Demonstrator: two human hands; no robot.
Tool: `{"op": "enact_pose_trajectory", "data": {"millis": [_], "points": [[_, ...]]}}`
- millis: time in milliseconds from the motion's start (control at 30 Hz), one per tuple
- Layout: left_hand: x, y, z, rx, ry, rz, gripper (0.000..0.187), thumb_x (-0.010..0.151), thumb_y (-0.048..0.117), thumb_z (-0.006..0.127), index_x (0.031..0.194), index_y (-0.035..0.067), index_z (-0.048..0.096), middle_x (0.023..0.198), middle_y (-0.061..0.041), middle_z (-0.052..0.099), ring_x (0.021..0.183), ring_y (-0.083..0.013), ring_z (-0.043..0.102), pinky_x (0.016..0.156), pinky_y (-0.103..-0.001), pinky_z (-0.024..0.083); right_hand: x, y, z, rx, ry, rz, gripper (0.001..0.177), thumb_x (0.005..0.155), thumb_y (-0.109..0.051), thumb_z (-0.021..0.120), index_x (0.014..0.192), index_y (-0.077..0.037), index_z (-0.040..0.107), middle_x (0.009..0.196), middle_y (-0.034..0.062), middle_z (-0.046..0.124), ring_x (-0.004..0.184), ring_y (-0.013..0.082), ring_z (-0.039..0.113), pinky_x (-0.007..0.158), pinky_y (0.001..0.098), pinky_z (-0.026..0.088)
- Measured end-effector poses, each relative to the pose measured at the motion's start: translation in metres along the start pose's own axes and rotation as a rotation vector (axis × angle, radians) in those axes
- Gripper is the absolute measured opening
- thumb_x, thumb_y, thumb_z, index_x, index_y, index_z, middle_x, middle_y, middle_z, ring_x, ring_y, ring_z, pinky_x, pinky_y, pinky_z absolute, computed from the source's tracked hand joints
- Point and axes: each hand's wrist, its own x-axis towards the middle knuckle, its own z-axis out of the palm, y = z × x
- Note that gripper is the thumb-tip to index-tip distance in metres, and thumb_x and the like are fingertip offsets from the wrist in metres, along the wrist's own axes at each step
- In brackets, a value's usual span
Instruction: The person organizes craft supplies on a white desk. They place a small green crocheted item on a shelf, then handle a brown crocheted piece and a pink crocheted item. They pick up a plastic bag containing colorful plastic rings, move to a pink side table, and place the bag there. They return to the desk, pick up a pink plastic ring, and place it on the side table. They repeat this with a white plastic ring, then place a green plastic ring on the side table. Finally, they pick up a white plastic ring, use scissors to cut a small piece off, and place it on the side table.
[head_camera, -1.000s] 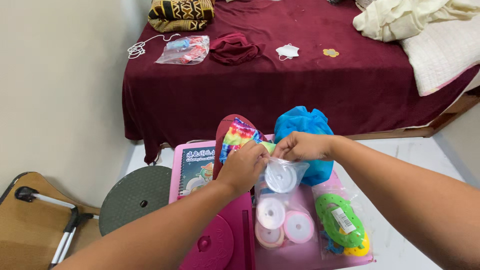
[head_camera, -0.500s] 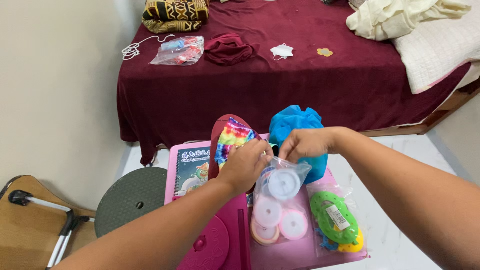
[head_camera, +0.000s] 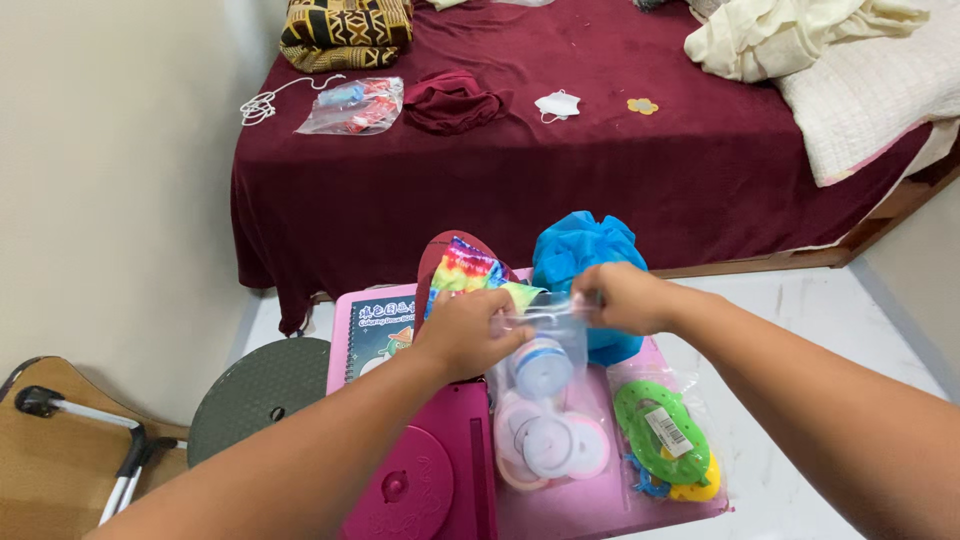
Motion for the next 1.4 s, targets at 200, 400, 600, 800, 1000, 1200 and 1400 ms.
{"op": "enact_pose_trajectory", "data": {"millis": [200, 400, 600, 800, 1000, 1200, 1400], "points": [[-0.007, -0.005, 0.004, 0.226, 0.035, -0.057, 0.061, 0.071, 0.041, 0.085, 0.119, 0.013, 0.06, 0.113, -0.009, 0.063, 0.11, -0.0304, 0.06, 0.094, -0.051, 0.042, -0.029, 0.031, 0.018, 0.529, 0.422, 0.226, 0.026, 0.077, -0.004, 0.077, 0.102, -0.008, 0.071, 0.098, 0.0022, 0.066, 0.085, 0.0158, 0.066, 0.075, 0.0329, 0.055], [-0.032, 0.016, 0.016, 0.131, 0.313, 0.084, 0.078, 0.064, 0.025, 0.089, 0.132, 0.016, 0.052, 0.129, -0.012, 0.049, 0.121, -0.0359, 0.05, 0.097, -0.053, 0.04, -0.117, 0.074, 0.095, 0.126, 0.39, 0.85, 0.098, 0.058, -0.044, 0.1, 0.14, -0.014, 0.054, 0.132, 0.0188, 0.056, 0.12, 0.0359, 0.062, 0.1, 0.0459, 0.054], [-0.071, 0.044, 0.033, 0.164, 0.296, 0.166, 0.084, 0.064, 0.024, 0.088, 0.138, 0.016, 0.049, 0.146, -0.022, 0.037, 0.141, -0.0467, 0.029, 0.111, -0.06, 0.025, -0.154, 0.048, 0.146, 0.101, 0.141, 0.884, 0.12, 0.052, -0.039, 0.102, 0.153, -0.027, 0.037, 0.138, 0.0161, 0.047, 0.124, 0.0358, 0.061, 0.108, 0.0401, 0.054], [-0.1, 0.063, 0.036, 0.256, 0.15, -0.013, 0.089, 0.072, 0.03, 0.085, 0.148, 0.019, 0.039, 0.155, -0.019, 0.029, 0.147, -0.0429, 0.022, 0.117, -0.062, 0.018, -0.14, 0.023, 0.129, 0.039, 0.154, 0.714, 0.103, 0.063, -0.031, 0.097, 0.15, -0.027, 0.042, 0.143, 0.0117, 0.045, 0.129, 0.0352, 0.054, 0.11, 0.0418, 0.052], [-0.139, 0.097, 0.043, 0.311, 0.086, -0.404, 0.098, 0.081, 0.039, 0.077, 0.161, 0.018, 0.024, 0.165, -0.016, 0.011, 0.154, -0.037, 0.006, 0.118, -0.064, 0.005, -0.14, -0.005, 0.109, -0.146, 0.26, 0.498, 0.087, 0.078, -0.05, 0.079, 0.151, -0.025, 0.039, 0.155, 0.0075, 0.036, 0.143, 0.0336, 0.037, 0.112, 0.0507, 0.043], [-0.152, 0.133, 0.047, 0.453, 0.269, -0.6, 0.094, 0.091, 0.06, 0.056, 0.159, 0.012, 0.013, 0.173, -0.015, 0.0, 0.154, -0.0357, 0.0, 0.116, -0.066, 0.001, -0.145, -0.049, 0.083, -0.322, 0.523, -0.084, 0.08, 0.087, -0.051, 0.062, 0.155, -0.02, 0.035, 0.164, 0.0112, 0.026, 0.151, 0.0409, 0.02, 0.112, 0.0666, 0.016], [-0.162, 0.163, 0.033, 0.474, 0.443, -0.731, 0.093, 0.091, 0.065, 0.052, 0.16, 0.015, 0.014, 0.168, -0.016, 0.0, 0.155, -0.0332, -0.002, 0.117, -0.066, 0.0, -0.144, -0.092, 0.052, -0.333, 0.592, -0.346, 0.077, 0.091, -0.055, 0.055, 0.155, -0.017, 0.034, 0.163, 0.0146, 0.025, 0.149, 0.0418, 0.016, 0.112, 0.0716, 0.014]]}}
